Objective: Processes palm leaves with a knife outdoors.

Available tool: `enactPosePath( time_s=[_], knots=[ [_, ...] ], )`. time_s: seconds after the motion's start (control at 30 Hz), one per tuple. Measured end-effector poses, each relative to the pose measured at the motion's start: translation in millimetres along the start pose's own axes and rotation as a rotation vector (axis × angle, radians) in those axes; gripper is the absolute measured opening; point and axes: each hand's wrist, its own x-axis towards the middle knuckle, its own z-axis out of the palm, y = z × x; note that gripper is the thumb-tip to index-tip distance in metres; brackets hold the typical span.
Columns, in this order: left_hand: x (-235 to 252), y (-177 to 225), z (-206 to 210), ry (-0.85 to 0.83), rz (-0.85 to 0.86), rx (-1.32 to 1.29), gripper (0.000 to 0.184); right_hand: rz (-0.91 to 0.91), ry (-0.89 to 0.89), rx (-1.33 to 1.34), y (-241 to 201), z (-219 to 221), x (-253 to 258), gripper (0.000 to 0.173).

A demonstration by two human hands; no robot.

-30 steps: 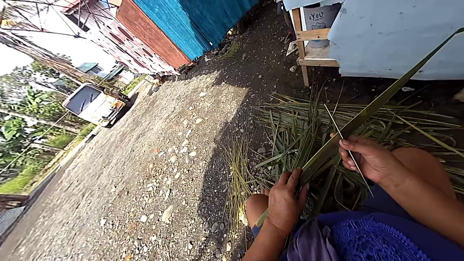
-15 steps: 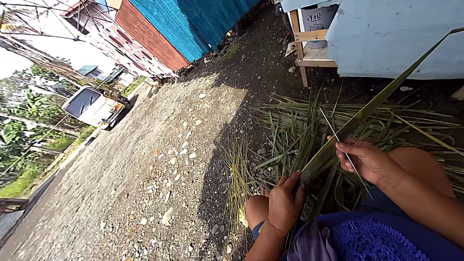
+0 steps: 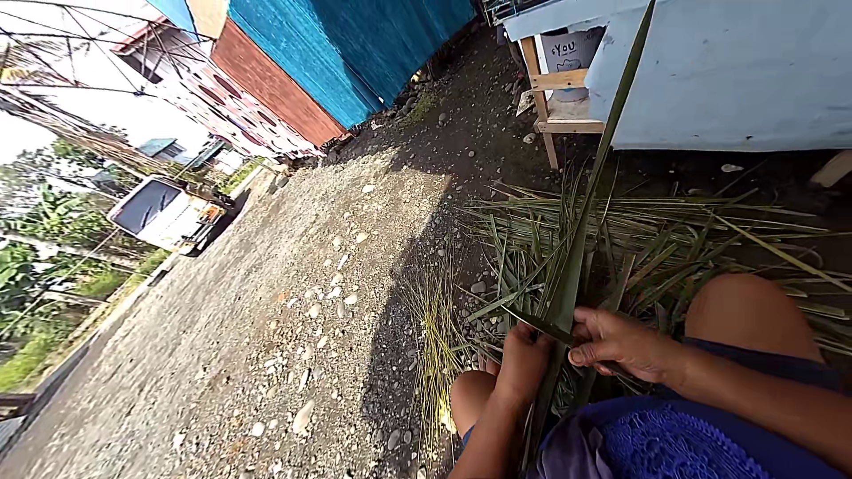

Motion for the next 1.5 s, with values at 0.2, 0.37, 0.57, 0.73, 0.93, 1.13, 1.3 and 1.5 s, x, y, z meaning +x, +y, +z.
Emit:
enactPosePath(
  time_s=[0.2,0.37,0.57,0.73,0.93,1.13,1.3,1.5],
  knots=[
    [-3.5,-0.6,2.4,-0.006,0.002,-0.134,0.006,-0.036,0.009,0.013,4.6,-2.2,-0.7,0.036],
    [-3.2,2.2,-4.8,-0.079,-0.081,-0.213,0.007,-0.1,0.04,-0.023,9.9,-3.8,2.1,0.027],
    [-1.9,4.3,-14.4,-0.202,-0.152,-0.281,0.006,-0.183,0.074,-0.077,11.6,-9.8,4.5,0.045],
    [5.3,-1.8,-21.1,-0.21,-0.159,-0.169,0.004,-0.119,0.253,-0.163,12.9,2.1,6.7,0.054],
    [8.5,-17.6,-40.9,-0.309,-0.184,0.006,0.001,-0.023,0.471,0.012,11.5,-13.4,21.1,0.056],
    [15.2,-44.7,-79.4,-0.345,-0.198,0.231,0.005,0.076,0.632,0.168,7.1,-44.2,36.7,0.055],
    [16.1,-58.2,-123.7,-0.333,-0.252,0.326,0.005,0.029,0.773,0.252,-1.3,-78.4,47.5,0.058],
    [7.4,-77.3,-187.0,-0.227,-0.294,0.376,0.004,-0.149,0.856,0.299,-18.9,-118.9,40.7,0.05]
  ],
)
